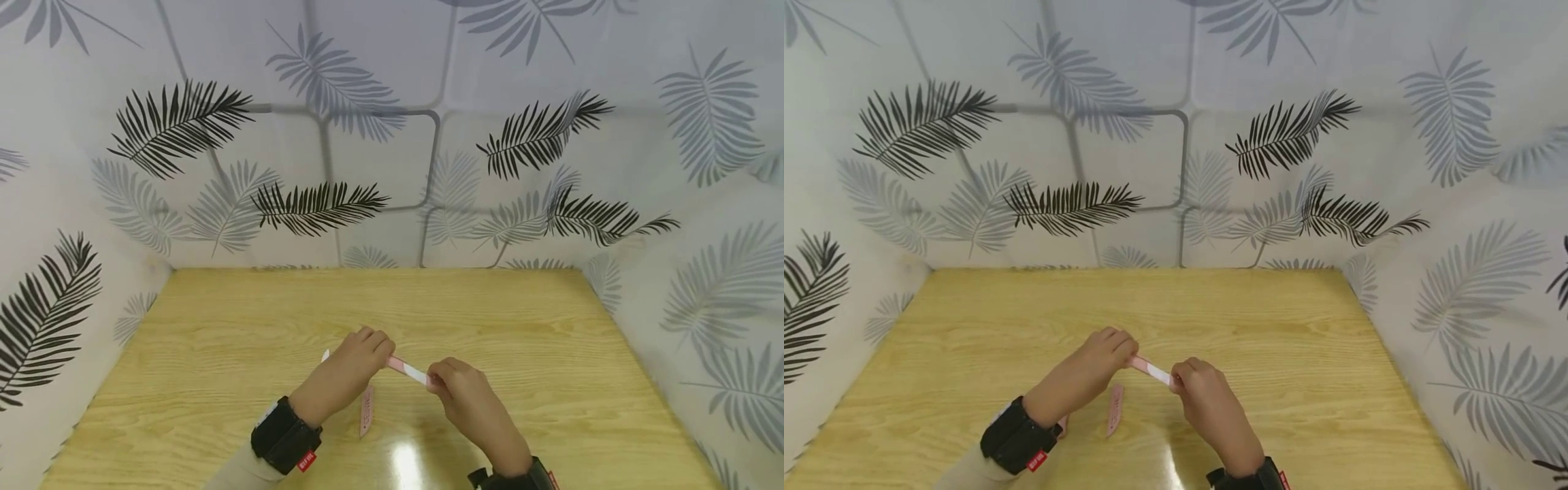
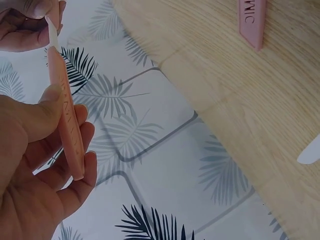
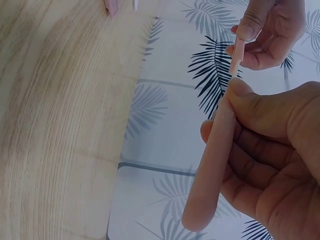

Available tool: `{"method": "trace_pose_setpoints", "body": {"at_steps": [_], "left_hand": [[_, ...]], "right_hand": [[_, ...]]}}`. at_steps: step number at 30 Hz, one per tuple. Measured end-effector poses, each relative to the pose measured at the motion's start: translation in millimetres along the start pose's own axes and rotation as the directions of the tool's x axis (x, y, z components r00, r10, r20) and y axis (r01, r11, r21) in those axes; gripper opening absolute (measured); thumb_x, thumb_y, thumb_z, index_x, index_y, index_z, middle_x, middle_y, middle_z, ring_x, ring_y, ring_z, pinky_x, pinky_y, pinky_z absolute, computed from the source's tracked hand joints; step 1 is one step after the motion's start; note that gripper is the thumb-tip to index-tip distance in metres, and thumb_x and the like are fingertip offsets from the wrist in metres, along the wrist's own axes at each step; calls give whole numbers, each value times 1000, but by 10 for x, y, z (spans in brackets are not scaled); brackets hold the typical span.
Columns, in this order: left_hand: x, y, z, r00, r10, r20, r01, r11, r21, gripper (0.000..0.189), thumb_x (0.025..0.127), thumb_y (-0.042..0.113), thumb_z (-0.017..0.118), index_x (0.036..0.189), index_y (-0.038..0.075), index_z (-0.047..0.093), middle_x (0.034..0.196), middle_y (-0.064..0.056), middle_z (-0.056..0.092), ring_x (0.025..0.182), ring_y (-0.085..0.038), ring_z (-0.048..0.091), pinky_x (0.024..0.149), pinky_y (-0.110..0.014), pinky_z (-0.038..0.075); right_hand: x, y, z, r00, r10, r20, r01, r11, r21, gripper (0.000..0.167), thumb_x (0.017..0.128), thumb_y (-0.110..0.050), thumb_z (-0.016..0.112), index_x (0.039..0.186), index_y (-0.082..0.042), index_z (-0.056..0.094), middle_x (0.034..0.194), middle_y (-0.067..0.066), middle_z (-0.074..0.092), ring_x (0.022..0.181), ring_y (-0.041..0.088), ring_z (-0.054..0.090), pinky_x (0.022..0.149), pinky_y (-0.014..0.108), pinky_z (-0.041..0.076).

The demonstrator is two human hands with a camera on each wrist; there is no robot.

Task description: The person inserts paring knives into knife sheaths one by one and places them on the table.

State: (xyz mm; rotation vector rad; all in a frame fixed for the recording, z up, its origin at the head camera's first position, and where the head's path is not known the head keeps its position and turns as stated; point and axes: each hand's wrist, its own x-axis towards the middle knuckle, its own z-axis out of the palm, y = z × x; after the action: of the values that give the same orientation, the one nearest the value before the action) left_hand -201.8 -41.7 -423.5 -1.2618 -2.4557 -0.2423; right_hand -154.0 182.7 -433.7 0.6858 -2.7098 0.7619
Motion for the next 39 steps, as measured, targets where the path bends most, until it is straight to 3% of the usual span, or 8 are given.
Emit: {"method": "trace_pose_setpoints", "body": {"at_steps": [10,18,27,35,39], "left_hand": [[9,17,44,999,24,-21,-23,999,40,33,80,1,76,100,11,52,100,2,55,89,-14,51,77,-25,45],[7,47,56,999,42,-23,-41,998,39,30,81,9,74,102,9,53,100,1,55,89,-13,49,80,-23,45],[9,87,64,999,50,-21,-50,998,28,47,69,22,79,106,8,53,102,0,56,92,-15,50,83,-24,45],[1,106,95,996,85,-33,-84,995,55,50,66,30,77,105,8,53,99,0,53,90,-16,48,81,-26,44],[-5,115,109,996,86,-35,-84,994,64,52,67,26,81,106,8,53,102,-1,55,92,-16,50,84,-26,45]], "right_hand": [[6,-5,11,999,-36,-24,35,999,-33,10,80,4,73,86,0,67,84,7,65,73,15,62,60,20,52],[-8,-4,24,999,-37,-24,36,998,-51,10,79,4,73,85,0,66,84,6,66,74,15,62,61,20,52],[-6,-5,41,997,-59,-44,55,996,-72,13,77,6,74,84,0,65,83,7,65,73,15,60,61,23,52],[-8,-8,40,997,-73,-37,69,993,-101,14,76,5,75,81,-2,64,81,5,64,71,15,59,60,22,51],[-7,-6,45,997,-70,-31,66,991,-119,14,76,4,75,81,-3,64,80,5,63,71,14,58,60,23,51]]}}
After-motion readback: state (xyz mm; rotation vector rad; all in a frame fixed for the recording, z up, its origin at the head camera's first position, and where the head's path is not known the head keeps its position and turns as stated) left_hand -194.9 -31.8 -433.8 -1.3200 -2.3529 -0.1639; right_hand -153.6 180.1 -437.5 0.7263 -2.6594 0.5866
